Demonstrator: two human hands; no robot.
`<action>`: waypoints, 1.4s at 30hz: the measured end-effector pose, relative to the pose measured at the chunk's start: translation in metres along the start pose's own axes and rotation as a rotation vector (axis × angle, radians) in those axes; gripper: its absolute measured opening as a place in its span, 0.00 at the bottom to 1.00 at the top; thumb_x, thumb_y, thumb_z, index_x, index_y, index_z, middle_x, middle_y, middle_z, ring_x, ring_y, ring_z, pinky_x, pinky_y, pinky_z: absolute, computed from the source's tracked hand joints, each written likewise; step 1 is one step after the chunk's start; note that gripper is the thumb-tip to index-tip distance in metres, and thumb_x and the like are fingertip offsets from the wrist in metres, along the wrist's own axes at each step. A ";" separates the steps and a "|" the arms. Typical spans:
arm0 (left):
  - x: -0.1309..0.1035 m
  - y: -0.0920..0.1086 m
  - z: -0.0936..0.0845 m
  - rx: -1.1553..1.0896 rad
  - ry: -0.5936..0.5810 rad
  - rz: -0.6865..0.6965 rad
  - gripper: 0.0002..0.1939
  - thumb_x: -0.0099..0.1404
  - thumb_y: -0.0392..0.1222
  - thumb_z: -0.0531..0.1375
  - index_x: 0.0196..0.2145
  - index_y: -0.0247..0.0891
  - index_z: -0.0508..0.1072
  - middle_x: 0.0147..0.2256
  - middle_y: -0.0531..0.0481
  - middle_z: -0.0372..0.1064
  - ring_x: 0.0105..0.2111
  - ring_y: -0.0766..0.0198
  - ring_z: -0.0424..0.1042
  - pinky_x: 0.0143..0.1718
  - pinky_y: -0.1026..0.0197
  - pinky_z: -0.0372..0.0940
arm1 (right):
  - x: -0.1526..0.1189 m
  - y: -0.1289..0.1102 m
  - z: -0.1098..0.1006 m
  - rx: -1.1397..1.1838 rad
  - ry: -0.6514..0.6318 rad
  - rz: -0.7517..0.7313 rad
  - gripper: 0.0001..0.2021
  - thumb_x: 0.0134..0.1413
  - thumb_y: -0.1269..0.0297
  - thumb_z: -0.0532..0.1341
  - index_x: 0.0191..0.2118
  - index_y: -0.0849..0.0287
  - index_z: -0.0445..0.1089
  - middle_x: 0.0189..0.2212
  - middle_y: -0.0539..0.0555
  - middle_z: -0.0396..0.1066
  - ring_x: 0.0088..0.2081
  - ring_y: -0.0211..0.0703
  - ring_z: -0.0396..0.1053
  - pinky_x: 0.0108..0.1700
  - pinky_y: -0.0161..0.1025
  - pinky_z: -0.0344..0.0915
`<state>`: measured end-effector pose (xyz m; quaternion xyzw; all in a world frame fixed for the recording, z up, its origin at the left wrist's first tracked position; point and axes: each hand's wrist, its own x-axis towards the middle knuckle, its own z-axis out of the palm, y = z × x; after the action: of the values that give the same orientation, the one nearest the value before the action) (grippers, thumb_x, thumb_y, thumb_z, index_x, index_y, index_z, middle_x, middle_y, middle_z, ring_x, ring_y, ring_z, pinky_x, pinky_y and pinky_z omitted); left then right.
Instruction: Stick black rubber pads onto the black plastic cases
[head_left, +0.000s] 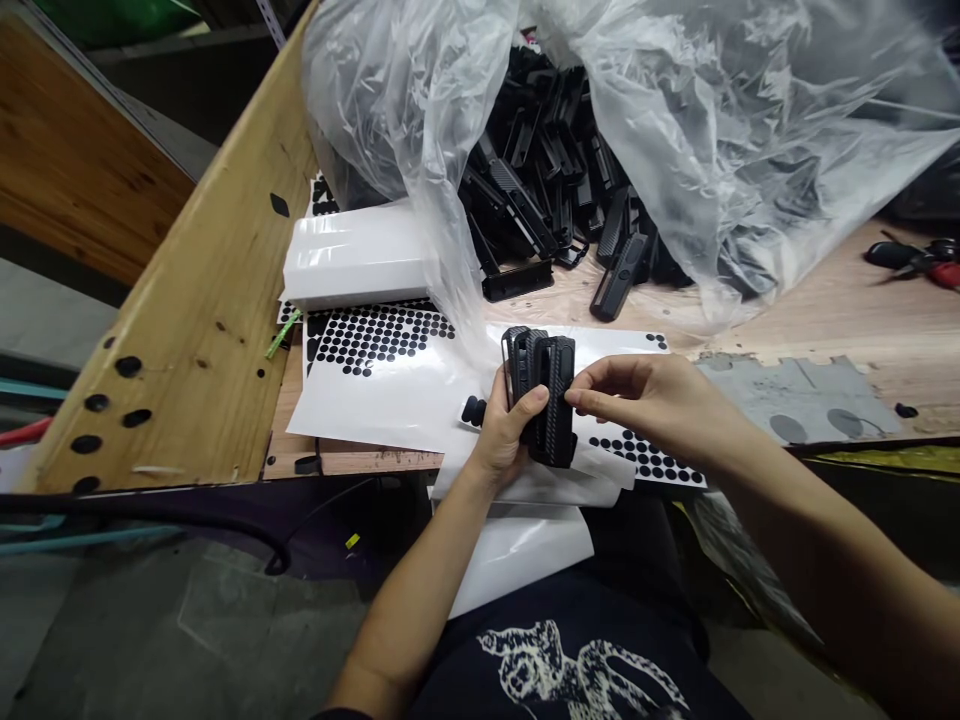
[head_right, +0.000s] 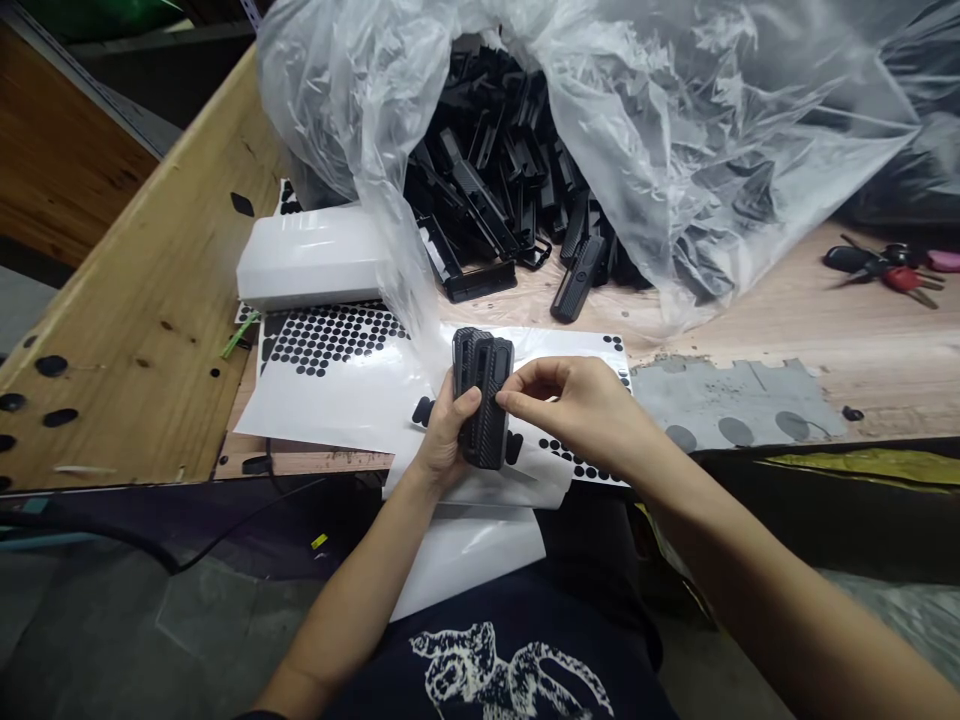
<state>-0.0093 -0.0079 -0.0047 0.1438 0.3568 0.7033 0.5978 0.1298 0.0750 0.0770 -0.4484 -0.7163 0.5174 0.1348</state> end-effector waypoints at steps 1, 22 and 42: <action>0.000 0.000 0.000 0.000 0.000 0.001 0.32 0.54 0.51 0.74 0.51 0.39 0.68 0.43 0.48 0.72 0.43 0.58 0.73 0.46 0.59 0.67 | 0.000 -0.001 0.000 -0.005 0.001 -0.005 0.20 0.47 0.43 0.72 0.31 0.57 0.78 0.28 0.54 0.77 0.30 0.44 0.71 0.32 0.40 0.65; -0.001 0.001 -0.002 -0.006 -0.019 -0.027 0.29 0.57 0.49 0.72 0.52 0.40 0.68 0.41 0.50 0.72 0.38 0.63 0.74 0.42 0.61 0.68 | 0.000 0.005 0.002 -0.055 0.094 -0.149 0.25 0.47 0.47 0.74 0.45 0.54 0.68 0.48 0.58 0.70 0.40 0.50 0.75 0.34 0.42 0.73; 0.002 0.001 -0.010 -0.031 -0.196 -0.083 0.25 0.62 0.54 0.64 0.49 0.39 0.60 0.30 0.48 0.75 0.24 0.63 0.74 0.26 0.63 0.67 | -0.022 0.041 -0.003 -0.092 -0.118 -0.098 0.14 0.56 0.47 0.68 0.33 0.53 0.80 0.32 0.53 0.79 0.29 0.44 0.71 0.32 0.40 0.65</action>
<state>-0.0172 -0.0094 -0.0117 0.1877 0.2914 0.6659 0.6606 0.1647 0.0624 0.0486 -0.3870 -0.7671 0.5024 0.0967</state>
